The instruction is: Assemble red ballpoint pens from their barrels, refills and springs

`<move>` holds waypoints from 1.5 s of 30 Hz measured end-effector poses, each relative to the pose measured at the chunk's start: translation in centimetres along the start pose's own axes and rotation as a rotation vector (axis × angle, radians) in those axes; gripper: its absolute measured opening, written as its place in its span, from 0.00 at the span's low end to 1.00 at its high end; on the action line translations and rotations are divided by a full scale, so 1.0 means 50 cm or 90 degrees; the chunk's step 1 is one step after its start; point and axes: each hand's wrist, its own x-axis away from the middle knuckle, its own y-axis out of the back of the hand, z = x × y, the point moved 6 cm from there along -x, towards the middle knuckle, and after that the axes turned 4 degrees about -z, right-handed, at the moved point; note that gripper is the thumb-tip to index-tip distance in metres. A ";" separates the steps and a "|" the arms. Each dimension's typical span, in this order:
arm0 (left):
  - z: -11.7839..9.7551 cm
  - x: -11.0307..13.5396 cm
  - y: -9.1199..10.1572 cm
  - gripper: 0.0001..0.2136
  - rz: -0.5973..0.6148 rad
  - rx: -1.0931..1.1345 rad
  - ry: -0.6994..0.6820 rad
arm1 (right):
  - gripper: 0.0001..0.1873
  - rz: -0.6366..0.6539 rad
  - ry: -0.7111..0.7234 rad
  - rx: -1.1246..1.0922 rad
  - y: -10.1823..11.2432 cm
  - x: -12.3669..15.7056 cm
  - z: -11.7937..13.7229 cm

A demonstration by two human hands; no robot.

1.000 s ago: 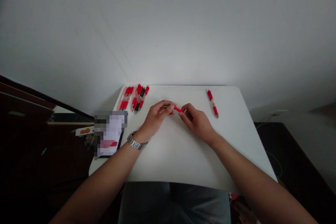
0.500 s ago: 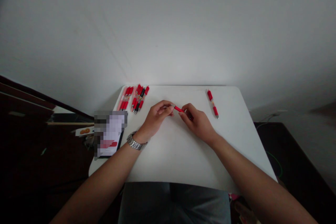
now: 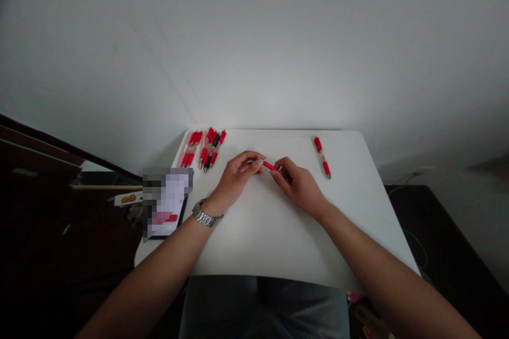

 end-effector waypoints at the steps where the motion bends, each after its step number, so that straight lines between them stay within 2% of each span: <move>1: 0.003 -0.001 0.001 0.13 -0.002 0.006 0.004 | 0.13 0.000 0.000 0.001 0.000 0.000 -0.001; 17: 0.011 -0.003 0.011 0.14 -0.050 0.060 0.024 | 0.13 -0.006 -0.018 -0.003 0.003 0.001 -0.004; 26: 0.010 -0.008 0.024 0.13 -0.067 0.017 0.005 | 0.13 -0.021 -0.028 0.011 0.008 0.000 -0.012; 31: -0.014 -0.009 0.035 0.07 -0.082 -0.131 -0.053 | 0.14 -0.023 -0.028 0.007 0.010 0.000 -0.014; 35: -0.028 -0.011 0.049 0.04 -0.127 -0.273 -0.121 | 0.14 -0.028 -0.029 0.015 0.013 -0.001 -0.015; 40: -0.032 -0.015 0.066 0.05 -0.157 -0.382 -0.179 | 0.15 -0.030 -0.021 0.010 0.011 -0.001 -0.017; 45: -0.041 -0.015 0.076 0.05 -0.180 -0.499 -0.195 | 0.16 -0.031 -0.019 0.005 0.010 0.000 -0.022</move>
